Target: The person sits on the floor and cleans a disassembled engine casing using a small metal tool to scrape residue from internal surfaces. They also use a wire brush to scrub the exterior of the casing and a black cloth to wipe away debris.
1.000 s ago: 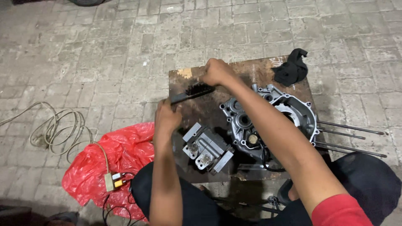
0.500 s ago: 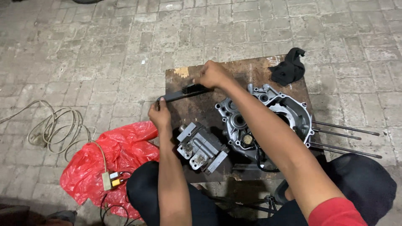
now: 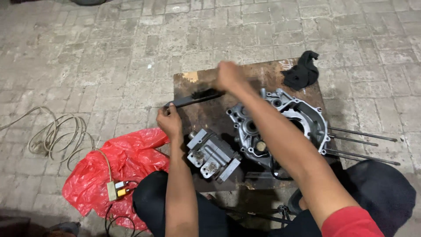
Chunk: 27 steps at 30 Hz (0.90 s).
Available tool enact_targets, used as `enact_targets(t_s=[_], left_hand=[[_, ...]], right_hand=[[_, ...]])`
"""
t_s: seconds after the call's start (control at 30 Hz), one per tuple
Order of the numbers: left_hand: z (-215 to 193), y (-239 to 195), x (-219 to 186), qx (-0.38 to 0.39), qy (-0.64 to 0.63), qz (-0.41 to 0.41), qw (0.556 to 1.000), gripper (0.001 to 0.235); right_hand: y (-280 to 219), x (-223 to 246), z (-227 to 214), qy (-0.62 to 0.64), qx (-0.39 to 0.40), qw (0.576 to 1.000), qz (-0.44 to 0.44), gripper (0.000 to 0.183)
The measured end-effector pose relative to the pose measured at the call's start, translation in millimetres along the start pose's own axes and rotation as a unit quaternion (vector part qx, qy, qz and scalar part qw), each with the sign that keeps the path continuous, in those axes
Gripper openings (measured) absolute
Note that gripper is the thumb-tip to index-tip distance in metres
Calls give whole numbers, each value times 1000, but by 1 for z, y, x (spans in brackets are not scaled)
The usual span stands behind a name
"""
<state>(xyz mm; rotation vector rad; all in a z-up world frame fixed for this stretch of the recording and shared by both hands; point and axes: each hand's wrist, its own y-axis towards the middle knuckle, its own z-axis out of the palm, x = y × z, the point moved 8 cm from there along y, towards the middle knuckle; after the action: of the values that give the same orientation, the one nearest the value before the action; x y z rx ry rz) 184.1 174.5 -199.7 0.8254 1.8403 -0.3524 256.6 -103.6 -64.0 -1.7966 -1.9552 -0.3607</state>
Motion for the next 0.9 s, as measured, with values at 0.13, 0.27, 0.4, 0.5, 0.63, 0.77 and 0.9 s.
enact_targets(t_s=[0.13,0.27,0.4,0.5,0.63,0.77,0.9], left_hand=[[-22,-21,-40,-11,-11,33,999,26],[-28,-30,-67,34,13,71,997,32],[-30,-31,-70,57,22,75,995,32],[-31,-30,-71,58,7,77,995,30],[-38,-32,-75,73,25,78,994,32],[-39,-28,-72,71,45,68,994,30],[-34,-27,-66,85,68,44,993,31]], right_hand=[[10,4,-31,-68,-82,994,-7,16],[-1,12,-10,-59,-8,998,-6,27],[11,4,-18,-99,-33,994,18,27],[4,32,-20,-58,-30,998,-21,23],[47,-17,0,-43,-24,998,-28,43],[30,-3,-9,-68,-12,997,22,38],[18,7,1,-72,49,996,27,37]])
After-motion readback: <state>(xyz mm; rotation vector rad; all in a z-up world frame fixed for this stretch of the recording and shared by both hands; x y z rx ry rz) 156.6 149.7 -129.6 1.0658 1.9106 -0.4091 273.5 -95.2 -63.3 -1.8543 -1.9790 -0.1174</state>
